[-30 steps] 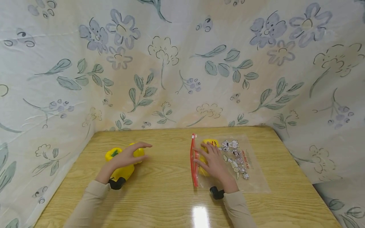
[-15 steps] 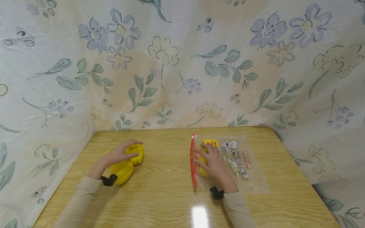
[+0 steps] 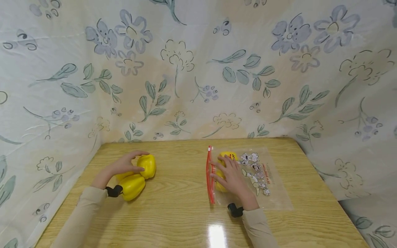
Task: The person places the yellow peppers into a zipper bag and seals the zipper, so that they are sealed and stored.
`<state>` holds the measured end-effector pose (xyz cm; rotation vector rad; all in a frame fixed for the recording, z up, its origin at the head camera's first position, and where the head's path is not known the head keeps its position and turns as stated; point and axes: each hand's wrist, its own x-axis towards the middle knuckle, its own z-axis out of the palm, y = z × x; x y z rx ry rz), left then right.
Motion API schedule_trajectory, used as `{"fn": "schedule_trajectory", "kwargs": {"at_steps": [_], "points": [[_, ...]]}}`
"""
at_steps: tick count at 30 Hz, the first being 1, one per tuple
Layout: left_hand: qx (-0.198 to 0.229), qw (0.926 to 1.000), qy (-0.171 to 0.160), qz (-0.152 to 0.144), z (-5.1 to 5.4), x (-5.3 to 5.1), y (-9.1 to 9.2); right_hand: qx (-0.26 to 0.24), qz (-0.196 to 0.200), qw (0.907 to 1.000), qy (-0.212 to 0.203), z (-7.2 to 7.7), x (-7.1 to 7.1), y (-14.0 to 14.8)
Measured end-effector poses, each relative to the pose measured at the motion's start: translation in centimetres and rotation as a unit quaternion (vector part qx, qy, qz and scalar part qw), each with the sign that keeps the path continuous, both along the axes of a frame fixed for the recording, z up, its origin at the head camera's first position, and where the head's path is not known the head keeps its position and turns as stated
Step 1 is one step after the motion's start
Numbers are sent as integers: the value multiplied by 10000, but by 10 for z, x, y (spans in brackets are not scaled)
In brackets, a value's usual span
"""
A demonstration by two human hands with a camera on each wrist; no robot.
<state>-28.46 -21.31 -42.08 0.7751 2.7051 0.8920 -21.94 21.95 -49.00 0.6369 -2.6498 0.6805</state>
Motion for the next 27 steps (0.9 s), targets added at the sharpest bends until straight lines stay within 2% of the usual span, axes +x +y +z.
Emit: {"fn": "schedule_trajectory", "kwargs": {"at_steps": [11,15,23,27], "points": [[-304,9994,-139,-49,-6,-11,-4,7,-7,10000,-46,0,0,-1],[-434,9990,-56,-16,-9,-12,-3,50,-14,10000,-22,-2,-1,0],[-405,9983,-331,257,-9,-8,1,0,6,10000,-85,0,0,-1],[-405,9981,-301,339,-12,-10,1,-7,11,10000,-92,1,0,-1]]}}
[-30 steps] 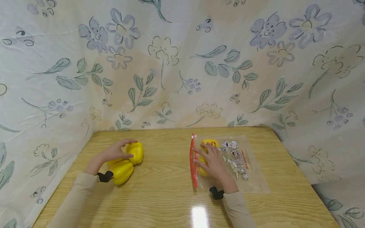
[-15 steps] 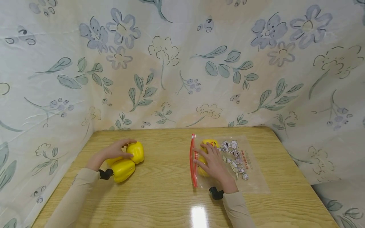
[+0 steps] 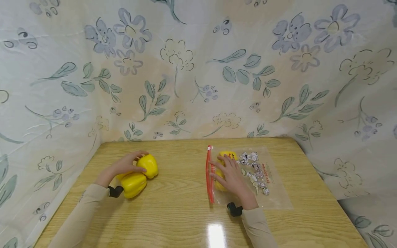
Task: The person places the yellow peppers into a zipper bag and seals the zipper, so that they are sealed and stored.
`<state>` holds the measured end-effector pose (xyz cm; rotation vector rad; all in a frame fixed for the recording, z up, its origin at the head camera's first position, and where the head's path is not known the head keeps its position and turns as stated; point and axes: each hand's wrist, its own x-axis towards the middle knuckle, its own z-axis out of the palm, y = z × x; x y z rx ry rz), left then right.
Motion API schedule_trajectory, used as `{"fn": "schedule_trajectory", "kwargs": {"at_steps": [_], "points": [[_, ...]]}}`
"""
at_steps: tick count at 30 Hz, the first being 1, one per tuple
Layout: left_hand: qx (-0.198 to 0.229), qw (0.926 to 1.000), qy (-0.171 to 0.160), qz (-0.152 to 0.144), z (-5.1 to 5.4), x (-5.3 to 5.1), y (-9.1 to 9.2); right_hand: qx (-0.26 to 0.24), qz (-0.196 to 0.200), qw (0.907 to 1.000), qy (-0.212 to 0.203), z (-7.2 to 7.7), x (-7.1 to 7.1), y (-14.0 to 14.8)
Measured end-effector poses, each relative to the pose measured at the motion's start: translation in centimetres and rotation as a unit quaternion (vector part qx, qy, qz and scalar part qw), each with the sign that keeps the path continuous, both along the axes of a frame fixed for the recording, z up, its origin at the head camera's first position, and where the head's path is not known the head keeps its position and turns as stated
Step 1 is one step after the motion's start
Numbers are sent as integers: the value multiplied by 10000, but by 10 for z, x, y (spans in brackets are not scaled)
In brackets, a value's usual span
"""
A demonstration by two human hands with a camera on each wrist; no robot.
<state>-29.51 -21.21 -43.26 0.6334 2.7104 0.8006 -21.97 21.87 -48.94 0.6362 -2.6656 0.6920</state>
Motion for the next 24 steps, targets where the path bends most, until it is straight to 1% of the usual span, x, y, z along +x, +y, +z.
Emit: {"fn": "schedule_trajectory", "kwargs": {"at_steps": [4,7,10,19,24], "points": [[70,9999,137,-69,-3,-2,-1,4,-7,10000,28,0,0,0],[126,9994,263,-193,-5,-3,-1,-11,-17,10000,21,1,0,0],[187,9989,390,-202,-5,-3,-1,-5,-26,10000,1,1,0,0],[498,9951,852,-42,-5,-3,-2,12,-28,10000,-37,2,0,0],[637,9935,941,75,-1,2,-1,40,-60,10000,-47,1,-1,1]]}}
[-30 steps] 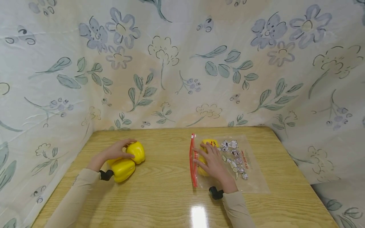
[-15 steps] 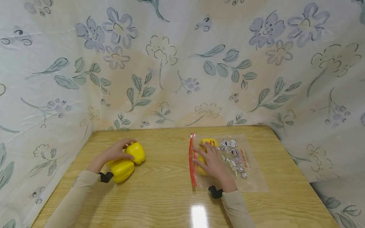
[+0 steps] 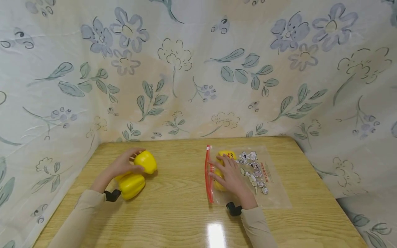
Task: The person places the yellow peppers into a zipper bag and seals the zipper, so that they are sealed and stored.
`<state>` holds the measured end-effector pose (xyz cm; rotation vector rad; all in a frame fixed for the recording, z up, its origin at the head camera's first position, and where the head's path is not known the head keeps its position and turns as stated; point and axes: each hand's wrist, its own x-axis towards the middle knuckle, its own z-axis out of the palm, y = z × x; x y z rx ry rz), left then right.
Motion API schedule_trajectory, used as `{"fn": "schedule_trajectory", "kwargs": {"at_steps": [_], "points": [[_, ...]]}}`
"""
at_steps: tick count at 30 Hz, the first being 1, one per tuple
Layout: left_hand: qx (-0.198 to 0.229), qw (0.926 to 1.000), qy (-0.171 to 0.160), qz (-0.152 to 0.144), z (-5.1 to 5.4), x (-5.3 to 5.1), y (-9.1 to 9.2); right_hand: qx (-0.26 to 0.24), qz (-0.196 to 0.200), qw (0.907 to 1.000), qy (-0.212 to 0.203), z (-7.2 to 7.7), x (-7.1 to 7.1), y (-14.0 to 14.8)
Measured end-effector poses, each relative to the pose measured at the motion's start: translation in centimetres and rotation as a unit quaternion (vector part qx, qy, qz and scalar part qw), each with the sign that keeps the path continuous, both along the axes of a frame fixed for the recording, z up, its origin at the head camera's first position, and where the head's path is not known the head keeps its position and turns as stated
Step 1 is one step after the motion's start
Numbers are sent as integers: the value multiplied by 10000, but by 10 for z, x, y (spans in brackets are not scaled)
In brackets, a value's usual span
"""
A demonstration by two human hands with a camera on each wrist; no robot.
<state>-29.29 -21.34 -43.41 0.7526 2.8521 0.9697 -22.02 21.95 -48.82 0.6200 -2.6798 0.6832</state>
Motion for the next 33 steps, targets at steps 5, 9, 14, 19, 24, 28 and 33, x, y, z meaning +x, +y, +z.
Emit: {"fn": "schedule_trajectory", "kwargs": {"at_steps": [5,9,14,19,24,28,33], "points": [[76,9999,97,103,6,9,4,4,-9,10000,10,0,0,0],[130,9995,255,92,10,17,9,7,-3,10000,64,-1,-1,0],[326,9982,479,131,14,24,19,16,22,9999,129,-2,-1,0],[510,9975,449,198,14,30,30,2,17,10000,59,-1,-1,-1],[573,9969,450,289,11,32,39,9,24,10000,51,-1,0,-1],[656,9962,451,366,7,34,47,14,22,10000,96,-1,-1,-1],[686,9956,460,434,3,36,57,37,-6,9999,95,-2,-1,-1]]}}
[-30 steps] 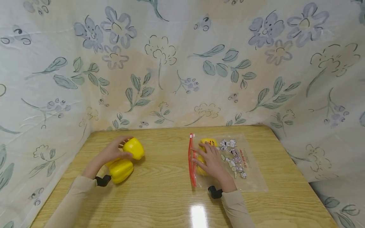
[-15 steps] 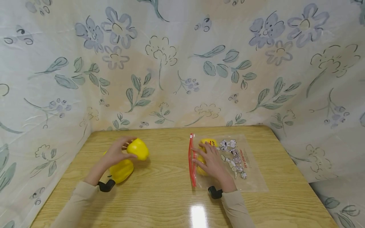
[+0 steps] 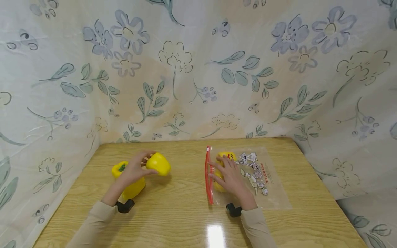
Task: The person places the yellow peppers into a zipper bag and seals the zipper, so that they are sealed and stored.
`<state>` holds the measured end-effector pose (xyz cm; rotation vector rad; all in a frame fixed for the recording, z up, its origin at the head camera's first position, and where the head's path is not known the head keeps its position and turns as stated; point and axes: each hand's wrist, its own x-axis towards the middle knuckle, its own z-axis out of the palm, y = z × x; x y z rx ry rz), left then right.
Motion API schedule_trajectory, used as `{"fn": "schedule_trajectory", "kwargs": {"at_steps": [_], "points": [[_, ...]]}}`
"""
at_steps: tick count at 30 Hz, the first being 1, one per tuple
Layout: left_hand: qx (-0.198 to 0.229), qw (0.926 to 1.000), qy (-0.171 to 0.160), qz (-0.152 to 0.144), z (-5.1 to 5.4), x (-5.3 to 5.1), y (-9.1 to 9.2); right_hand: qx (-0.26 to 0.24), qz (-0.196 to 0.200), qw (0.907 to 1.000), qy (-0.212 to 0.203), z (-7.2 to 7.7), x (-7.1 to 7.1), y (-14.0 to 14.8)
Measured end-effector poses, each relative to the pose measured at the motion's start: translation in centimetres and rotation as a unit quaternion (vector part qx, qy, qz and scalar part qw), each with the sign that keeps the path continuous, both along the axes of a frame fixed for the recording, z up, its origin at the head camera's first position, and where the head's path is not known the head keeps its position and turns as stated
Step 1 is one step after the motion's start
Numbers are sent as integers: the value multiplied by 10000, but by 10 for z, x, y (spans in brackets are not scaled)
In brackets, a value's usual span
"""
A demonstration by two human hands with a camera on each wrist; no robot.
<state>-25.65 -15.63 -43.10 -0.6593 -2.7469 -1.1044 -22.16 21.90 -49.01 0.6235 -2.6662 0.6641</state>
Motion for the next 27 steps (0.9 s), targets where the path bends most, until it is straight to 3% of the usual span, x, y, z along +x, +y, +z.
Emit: {"fn": "schedule_trajectory", "kwargs": {"at_steps": [7,18,27], "points": [[52,9999,-68,63,-6,2,18,55,-27,10000,-17,1,0,0],[341,9992,-63,-190,-23,-2,41,78,-60,9998,-149,1,1,-1],[487,9986,-167,-100,-28,-1,61,78,-34,10000,-14,1,0,-2]]}}
